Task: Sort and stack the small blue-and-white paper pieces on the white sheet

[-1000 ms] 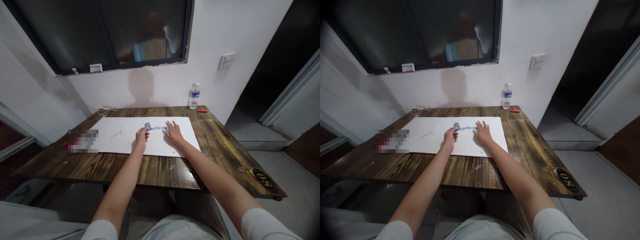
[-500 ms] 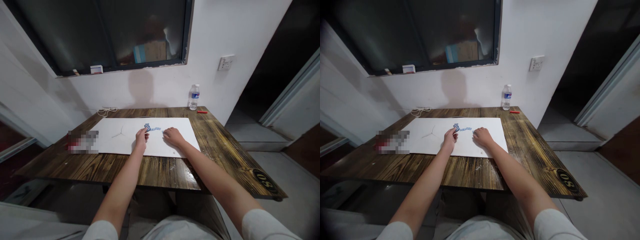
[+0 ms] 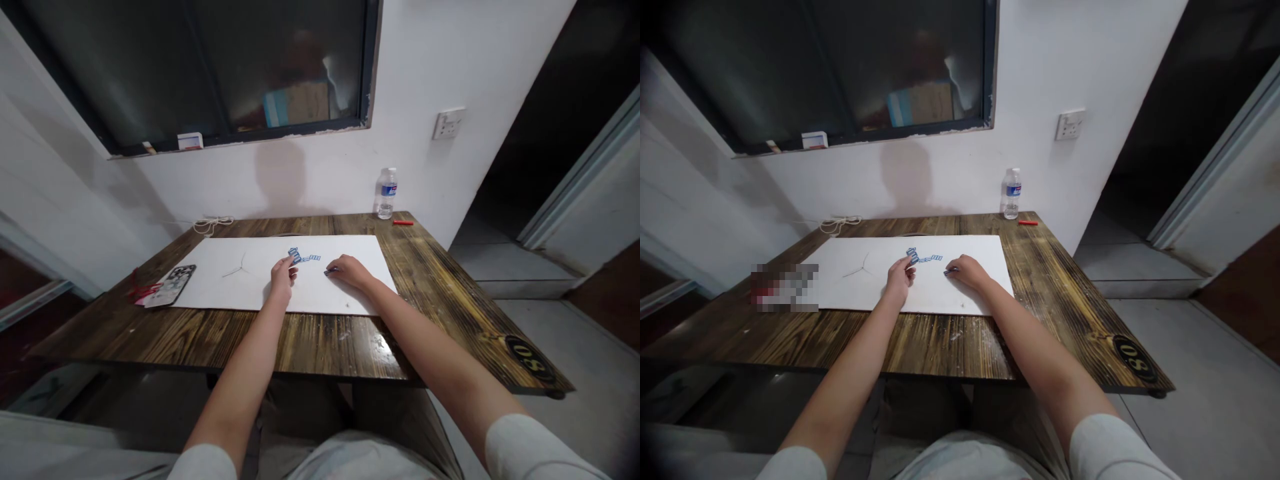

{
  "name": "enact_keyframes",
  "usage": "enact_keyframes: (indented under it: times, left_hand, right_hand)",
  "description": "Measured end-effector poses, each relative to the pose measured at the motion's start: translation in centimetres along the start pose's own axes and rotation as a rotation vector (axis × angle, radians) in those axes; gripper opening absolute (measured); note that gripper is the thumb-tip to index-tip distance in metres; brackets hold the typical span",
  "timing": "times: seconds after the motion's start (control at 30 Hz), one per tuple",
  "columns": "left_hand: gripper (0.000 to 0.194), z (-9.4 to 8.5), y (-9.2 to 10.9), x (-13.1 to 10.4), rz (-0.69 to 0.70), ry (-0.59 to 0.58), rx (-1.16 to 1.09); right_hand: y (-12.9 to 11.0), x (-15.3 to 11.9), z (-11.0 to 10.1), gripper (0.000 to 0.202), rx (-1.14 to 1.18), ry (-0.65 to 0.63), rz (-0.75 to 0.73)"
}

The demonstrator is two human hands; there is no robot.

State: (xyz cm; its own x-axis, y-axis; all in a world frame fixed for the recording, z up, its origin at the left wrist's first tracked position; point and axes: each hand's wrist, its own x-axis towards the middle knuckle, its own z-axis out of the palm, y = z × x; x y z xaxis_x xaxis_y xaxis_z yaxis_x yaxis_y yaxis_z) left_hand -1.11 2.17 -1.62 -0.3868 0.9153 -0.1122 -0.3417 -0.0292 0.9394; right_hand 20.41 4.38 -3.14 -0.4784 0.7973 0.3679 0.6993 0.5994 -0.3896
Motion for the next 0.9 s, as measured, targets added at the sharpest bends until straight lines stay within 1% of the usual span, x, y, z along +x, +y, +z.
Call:
enact_keyframes:
  times: [0.13, 0.23, 0.33, 0.47, 0.63, 0.73, 0.9]
  left_hand:
    - [0.043, 0.0, 0.1, 0.0, -0.003, -0.006, 0.010]
    - [0.044, 0.0, 0.1, 0.0, -0.005, -0.004, 0.015]
    - [0.042, 0.0, 0.1, -0.1, -0.003, -0.004, 0.026]
    - [0.042, 0.0, 0.2, -0.2, 0.002, 0.000, 0.031]
    - [0.041, 0.1, 0.2, -0.3, 0.000, 0.001, 0.041]
    - [0.039, 0.1, 0.1, -0.2, 0.000, -0.003, 0.057]
    - [0.038, 0.0, 0.1, -0.2, 0.003, -0.006, 0.085]
  right_hand:
    - [-0.2, 0.0, -0.7, 0.021, -0.080, -0.079, -0.061]
    - [-0.8, 0.1, -0.8, 0.023, -0.168, -0.116, -0.082]
    - [-1.4, 0.2, -0.6, 0.024, -0.242, -0.131, -0.091]
    - [-1.8, 0.3, -0.6, 0.025, -0.284, -0.139, -0.101]
    - [-2.1, 0.2, -0.4, 0.025, -0.320, -0.134, -0.133]
    - [-2.3, 0.1, -0.2, 0.025, -0.309, -0.103, -0.141]
    - [-2.3, -0.1, 0.1, 0.033, -0.304, -0.054, -0.165]
